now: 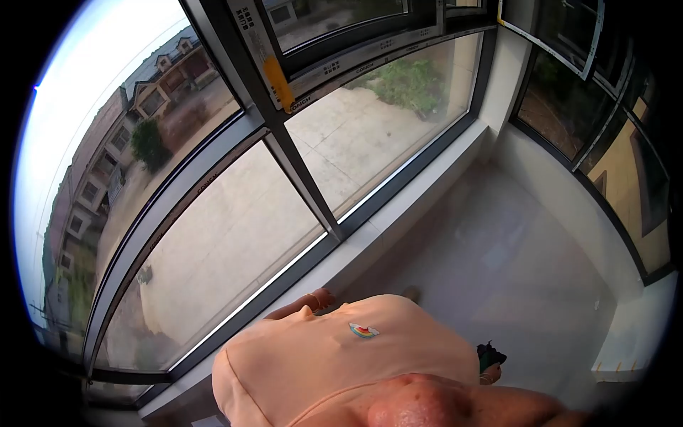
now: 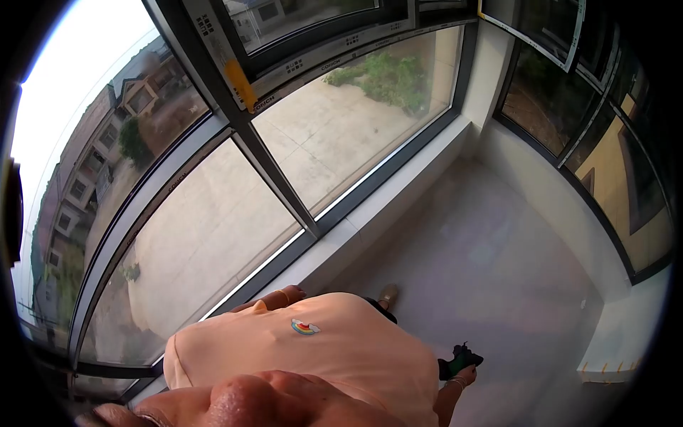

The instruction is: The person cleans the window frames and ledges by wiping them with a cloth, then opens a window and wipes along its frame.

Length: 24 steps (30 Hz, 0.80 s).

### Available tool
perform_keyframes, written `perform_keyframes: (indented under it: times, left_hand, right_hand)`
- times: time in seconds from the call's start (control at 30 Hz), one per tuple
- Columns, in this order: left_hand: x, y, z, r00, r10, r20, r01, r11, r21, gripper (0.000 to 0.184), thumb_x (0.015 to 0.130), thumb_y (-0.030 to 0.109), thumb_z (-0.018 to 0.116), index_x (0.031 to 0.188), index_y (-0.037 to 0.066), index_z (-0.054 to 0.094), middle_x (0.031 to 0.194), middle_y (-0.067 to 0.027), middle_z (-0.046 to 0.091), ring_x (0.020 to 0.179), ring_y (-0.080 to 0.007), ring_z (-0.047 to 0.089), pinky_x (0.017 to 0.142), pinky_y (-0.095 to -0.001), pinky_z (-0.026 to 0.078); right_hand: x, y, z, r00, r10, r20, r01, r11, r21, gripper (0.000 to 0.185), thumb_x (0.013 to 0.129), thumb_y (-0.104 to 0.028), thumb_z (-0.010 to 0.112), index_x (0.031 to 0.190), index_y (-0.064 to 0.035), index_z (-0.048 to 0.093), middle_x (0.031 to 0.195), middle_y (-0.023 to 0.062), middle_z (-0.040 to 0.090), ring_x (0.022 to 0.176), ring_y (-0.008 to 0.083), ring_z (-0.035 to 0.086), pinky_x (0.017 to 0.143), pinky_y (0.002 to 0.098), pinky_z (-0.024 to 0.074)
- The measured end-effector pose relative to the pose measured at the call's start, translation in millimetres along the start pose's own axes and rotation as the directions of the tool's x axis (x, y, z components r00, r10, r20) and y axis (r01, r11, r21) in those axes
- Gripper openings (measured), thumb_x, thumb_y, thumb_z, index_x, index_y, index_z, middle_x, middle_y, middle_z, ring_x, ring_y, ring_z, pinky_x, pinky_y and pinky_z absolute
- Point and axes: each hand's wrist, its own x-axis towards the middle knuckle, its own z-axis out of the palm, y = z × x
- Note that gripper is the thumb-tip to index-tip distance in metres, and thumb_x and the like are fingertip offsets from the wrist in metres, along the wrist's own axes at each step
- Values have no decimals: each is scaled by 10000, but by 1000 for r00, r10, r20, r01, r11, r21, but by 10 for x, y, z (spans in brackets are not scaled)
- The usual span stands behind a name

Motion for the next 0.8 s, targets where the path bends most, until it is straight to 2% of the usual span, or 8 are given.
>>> perform_keyframes:
  times: [0.03, 0.1, 0.2, 0.23, 0.3, 0.4, 0.67, 0.8]
  left_hand:
    - [345, 89, 87, 996, 85, -10, -85, 996, 4, 229, 923, 284, 587, 960, 79, 680, 783, -56, 672, 646, -205, 614, 594, -371, 530]
    - [905, 417, 33, 933, 346, 97, -351, 818, 456, 232, 943, 277, 583, 1035, 113, 717, 847, -61, 702, 720, -250, 665, 661, -413, 548]
    - [1360, 988, -105, 874, 436, 217, -471, 642, 605, 272, 953, 287, 576, 1019, 86, 746, 854, -90, 717, 757, -276, 691, 679, -446, 553]
    - [1581, 1316, -217, 915, 317, 248, -403, 722, 563, 313, 944, 325, 597, 1078, 82, 739, 972, -113, 723, 877, -275, 684, 767, -444, 548]
    - [1689, 2273, -516, 992, -49, 117, 40, 996, 74, 346, 944, 325, 587, 1082, 42, 728, 942, -103, 729, 793, -231, 683, 674, -400, 561]
    - [2154, 3252, -849, 970, 224, -95, -195, 949, 247, 327, 916, 288, 591, 1018, 7, 724, 840, -77, 724, 686, -200, 671, 580, -358, 538]
    - [2658, 5298, -916, 945, 254, -209, -266, 964, -31, 328, 905, 297, 612, 1058, 32, 730, 927, -88, 734, 806, -199, 688, 718, -345, 563]
    - [2717, 5811, -680, 918, 331, -220, -305, 941, 145, 390, 889, 337, 623, 1106, 31, 729, 1014, -151, 744, 929, -295, 701, 855, -383, 552]
  right_hand:
    - [134, -182, 21, 1000, 6, -8, -6, 1000, -3, 491, 1035, -401, 475, 1291, -19, 648, 1307, 221, 637, 1154, 401, 629, 983, 504, 523]
    - [430, -566, 27, 999, 23, -26, -23, 1000, 3, 488, 1037, -398, 475, 1292, -19, 646, 1307, 220, 637, 1153, 400, 630, 981, 504, 525]
    - [745, -1057, -41, 998, 53, -37, -53, 999, 2, 484, 1039, -393, 475, 1294, -18, 643, 1307, 220, 636, 1150, 399, 631, 978, 504, 529]
    - [876, -1224, -47, 997, 61, -40, -60, 998, 5, 483, 1039, -392, 475, 1295, -18, 642, 1307, 220, 636, 1149, 398, 631, 977, 504, 530]
    - [1133, -1523, -70, 997, 72, -40, -72, 997, 8, 480, 1041, -389, 474, 1296, -18, 640, 1307, 219, 635, 1148, 397, 632, 975, 503, 532]
    - [1523, -1975, -20, 996, 88, -23, -88, 996, 4, 476, 1043, -384, 474, 1298, -17, 637, 1307, 218, 634, 1145, 396, 633, 972, 503, 535]
    - [3084, -3138, 464, 989, 127, 82, -118, 988, -103, 465, 1048, -372, 473, 1303, -16, 629, 1307, 216, 632, 1139, 391, 636, 964, 502, 544]
    - [3948, -3739, 549, 971, 205, 126, -180, 966, -184, 460, 1051, -366, 472, 1306, -15, 626, 1308, 215, 631, 1136, 389, 638, 960, 502, 548]
